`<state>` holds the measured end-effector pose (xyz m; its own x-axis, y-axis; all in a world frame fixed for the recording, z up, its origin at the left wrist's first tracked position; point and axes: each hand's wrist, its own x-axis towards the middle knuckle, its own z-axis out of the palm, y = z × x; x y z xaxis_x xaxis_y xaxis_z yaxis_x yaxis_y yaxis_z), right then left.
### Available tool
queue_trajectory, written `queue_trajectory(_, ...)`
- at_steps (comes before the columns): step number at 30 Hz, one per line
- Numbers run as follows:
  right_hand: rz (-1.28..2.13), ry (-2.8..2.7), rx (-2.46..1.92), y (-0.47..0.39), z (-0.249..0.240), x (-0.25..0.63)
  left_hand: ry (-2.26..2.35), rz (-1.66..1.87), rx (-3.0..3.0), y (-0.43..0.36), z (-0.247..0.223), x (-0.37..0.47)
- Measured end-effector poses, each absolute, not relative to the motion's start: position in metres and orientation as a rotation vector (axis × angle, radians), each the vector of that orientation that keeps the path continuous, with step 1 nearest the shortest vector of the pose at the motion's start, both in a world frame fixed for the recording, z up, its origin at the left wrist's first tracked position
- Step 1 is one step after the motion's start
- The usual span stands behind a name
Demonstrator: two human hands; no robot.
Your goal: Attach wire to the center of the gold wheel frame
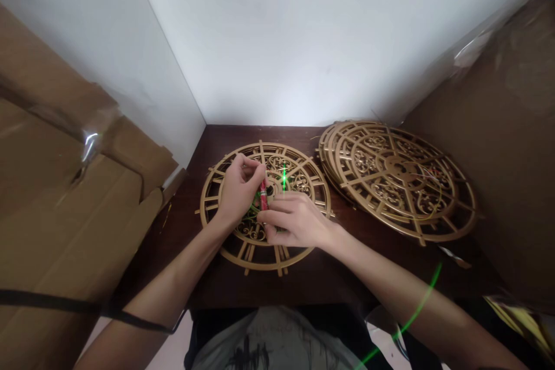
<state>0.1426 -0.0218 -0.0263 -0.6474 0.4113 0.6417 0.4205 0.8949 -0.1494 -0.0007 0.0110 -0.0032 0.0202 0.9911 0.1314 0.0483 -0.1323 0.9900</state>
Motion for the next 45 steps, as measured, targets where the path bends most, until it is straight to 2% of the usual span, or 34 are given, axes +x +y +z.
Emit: queue_trajectory(45, -0.033, -2.275, -0.572, -0.0220, -0.0249, 0.1415, 1.137, 1.184, 1.279, 0.0066, -0.0008, 0.0009)
